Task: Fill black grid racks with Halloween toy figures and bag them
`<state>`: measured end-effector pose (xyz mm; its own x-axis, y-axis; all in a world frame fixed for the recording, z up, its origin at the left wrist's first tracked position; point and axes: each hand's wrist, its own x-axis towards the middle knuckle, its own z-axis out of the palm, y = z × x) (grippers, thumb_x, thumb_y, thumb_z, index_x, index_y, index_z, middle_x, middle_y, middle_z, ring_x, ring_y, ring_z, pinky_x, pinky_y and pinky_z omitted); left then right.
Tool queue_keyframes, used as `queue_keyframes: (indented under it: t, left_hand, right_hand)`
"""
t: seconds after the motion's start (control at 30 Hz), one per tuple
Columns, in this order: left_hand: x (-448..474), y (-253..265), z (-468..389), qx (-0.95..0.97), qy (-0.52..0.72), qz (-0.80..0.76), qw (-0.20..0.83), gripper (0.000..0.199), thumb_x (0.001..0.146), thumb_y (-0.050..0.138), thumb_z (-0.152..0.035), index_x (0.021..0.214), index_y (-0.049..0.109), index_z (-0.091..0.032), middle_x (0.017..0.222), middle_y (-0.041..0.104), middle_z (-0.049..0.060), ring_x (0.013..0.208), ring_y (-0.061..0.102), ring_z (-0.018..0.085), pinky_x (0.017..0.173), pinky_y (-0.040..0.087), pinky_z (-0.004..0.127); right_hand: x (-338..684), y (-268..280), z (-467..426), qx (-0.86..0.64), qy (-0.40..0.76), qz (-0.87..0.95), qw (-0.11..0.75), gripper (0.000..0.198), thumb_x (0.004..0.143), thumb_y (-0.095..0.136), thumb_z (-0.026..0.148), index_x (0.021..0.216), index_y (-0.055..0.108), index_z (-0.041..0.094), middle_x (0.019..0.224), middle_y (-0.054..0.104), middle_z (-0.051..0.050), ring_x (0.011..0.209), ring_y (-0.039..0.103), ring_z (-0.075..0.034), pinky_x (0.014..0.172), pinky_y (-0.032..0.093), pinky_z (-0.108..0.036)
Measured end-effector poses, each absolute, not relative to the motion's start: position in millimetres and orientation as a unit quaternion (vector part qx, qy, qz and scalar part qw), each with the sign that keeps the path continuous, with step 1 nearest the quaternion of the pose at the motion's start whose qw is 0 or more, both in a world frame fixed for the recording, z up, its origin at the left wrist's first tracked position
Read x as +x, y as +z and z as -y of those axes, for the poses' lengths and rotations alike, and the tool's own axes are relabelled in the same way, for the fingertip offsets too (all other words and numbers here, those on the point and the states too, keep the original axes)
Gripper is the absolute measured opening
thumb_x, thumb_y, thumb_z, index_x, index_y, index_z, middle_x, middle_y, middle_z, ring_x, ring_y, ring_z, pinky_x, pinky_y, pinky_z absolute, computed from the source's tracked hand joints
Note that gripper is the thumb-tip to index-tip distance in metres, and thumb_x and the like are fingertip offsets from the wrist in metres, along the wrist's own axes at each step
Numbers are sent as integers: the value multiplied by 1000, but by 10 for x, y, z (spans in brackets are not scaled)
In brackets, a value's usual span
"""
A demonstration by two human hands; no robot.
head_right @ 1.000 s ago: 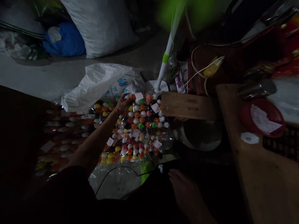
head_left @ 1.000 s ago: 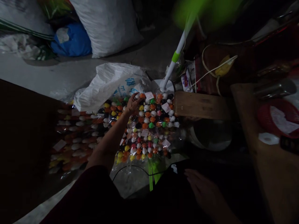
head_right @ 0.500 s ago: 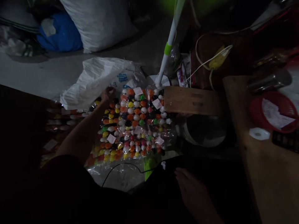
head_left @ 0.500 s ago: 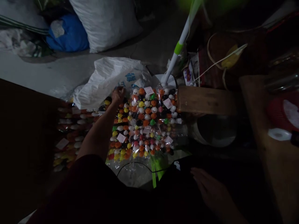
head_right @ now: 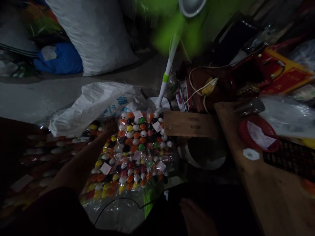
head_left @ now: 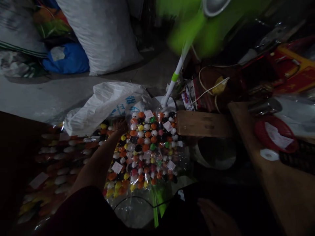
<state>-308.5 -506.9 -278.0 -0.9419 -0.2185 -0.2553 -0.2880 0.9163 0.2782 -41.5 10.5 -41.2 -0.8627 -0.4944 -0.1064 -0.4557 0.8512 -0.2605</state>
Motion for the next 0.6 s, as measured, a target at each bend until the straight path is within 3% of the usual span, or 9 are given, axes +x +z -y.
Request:
queue_keyframes:
  t: [0.3,0.6]
  left_hand:
    - [-2929,-2850,5031,-166,162,-966,117,47,97,65,-40,139,56,-20,149,52,13,135,53,32,112,46,59]
    - [-3051,-2719,5036,-156,185,-966,90,48,96,66,-40,138,57,-19,150,51,13,137,50,33,115,43,61]
  right_hand:
    - [-564,-114,-1,-251,-102,-960,72,42,103,39,23,101,81,22,103,81,-3,89,80,-19,78,68,-25]
    - [-613,26,-154,-195,-123,-972,40,43,106,41,43,105,79,24,102,82,-2,85,81,-19,78,69,-26]
